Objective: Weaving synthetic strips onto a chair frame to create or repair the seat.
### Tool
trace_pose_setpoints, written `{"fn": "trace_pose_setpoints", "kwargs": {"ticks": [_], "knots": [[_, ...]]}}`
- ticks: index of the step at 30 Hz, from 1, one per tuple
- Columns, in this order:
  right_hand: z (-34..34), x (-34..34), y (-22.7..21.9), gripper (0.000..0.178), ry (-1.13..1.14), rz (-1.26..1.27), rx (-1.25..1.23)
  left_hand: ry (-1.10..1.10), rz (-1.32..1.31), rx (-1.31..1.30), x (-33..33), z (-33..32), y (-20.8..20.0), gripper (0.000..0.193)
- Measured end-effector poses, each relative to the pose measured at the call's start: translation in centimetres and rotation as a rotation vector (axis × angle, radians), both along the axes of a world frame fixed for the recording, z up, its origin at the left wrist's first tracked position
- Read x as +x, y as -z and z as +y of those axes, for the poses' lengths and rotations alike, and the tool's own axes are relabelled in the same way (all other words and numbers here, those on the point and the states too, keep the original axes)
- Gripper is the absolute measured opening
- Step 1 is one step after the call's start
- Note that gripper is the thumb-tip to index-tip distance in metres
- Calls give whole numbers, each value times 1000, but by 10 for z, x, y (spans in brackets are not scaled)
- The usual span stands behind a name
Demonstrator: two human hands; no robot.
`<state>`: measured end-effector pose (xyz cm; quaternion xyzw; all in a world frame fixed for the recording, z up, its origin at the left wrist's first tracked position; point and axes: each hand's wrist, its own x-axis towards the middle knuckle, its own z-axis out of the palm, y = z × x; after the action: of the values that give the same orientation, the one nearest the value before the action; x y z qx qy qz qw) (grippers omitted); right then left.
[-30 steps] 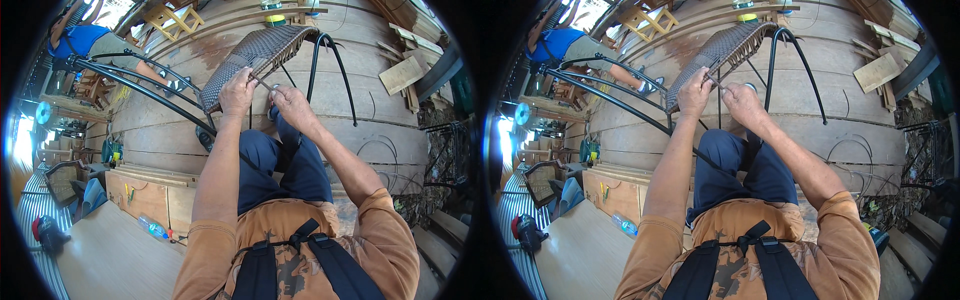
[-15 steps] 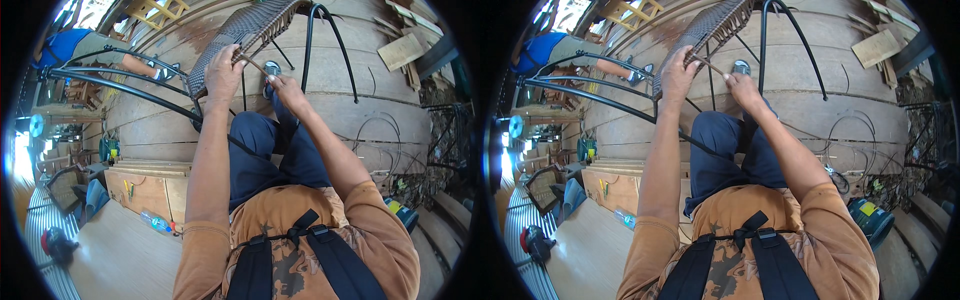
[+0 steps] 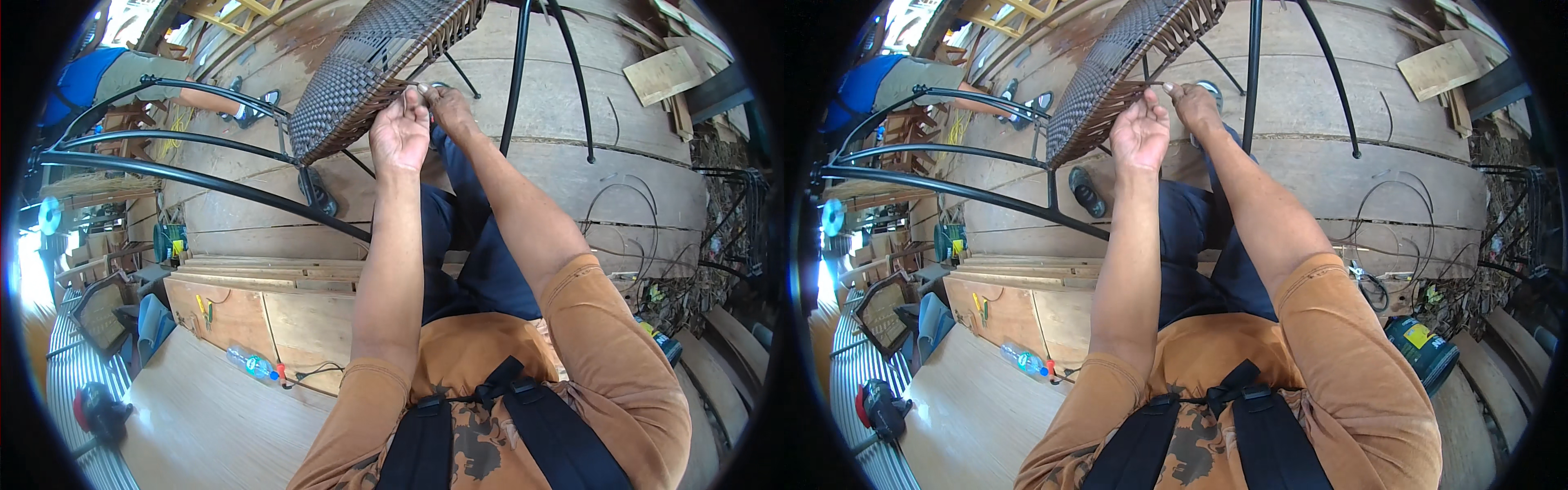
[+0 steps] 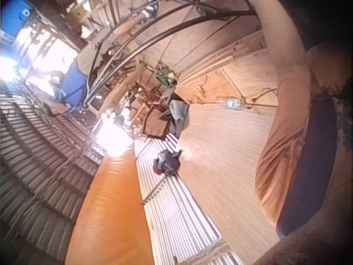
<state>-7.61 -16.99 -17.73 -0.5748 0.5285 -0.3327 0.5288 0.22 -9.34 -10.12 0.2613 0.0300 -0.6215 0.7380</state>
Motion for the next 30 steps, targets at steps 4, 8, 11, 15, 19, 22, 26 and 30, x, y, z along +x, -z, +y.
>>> {"fn": "trace_pose_setpoints", "kwargs": {"ticks": [4, 8, 11, 15, 19, 22, 26, 30], "knots": [[-6, 17, -3, 47, -45, 62, 37, 36, 0, -76, 11, -5, 15, 18], [-21, 31, 20, 43, -70, -137, 131, 72, 2, -147, 12, -1, 22, 20], [-32, 31, 33, 40, -41, -258, 193, 98, -16, -111, 0, -3, 12, 23], [-46, 27, 22, 38, -214, 192, -167, 12, 36, -79, -7, -5, 11, 32], [-30, 14, -13, 35, -90, 42, -19, 9, 16, -183, 0, -5, 26, 39], [-15, -6, -33, 29, 53, 355, -387, -27, -33, -151, 1, -4, 27, 32], [32, -29, -115, 22, 2, 147, -467, -73, -117, -116, -2, -3, 18, 25], [2, -11, -118, 24, -225, 394, -364, -41, -161, -189, -9, -5, 17, 27]]}}
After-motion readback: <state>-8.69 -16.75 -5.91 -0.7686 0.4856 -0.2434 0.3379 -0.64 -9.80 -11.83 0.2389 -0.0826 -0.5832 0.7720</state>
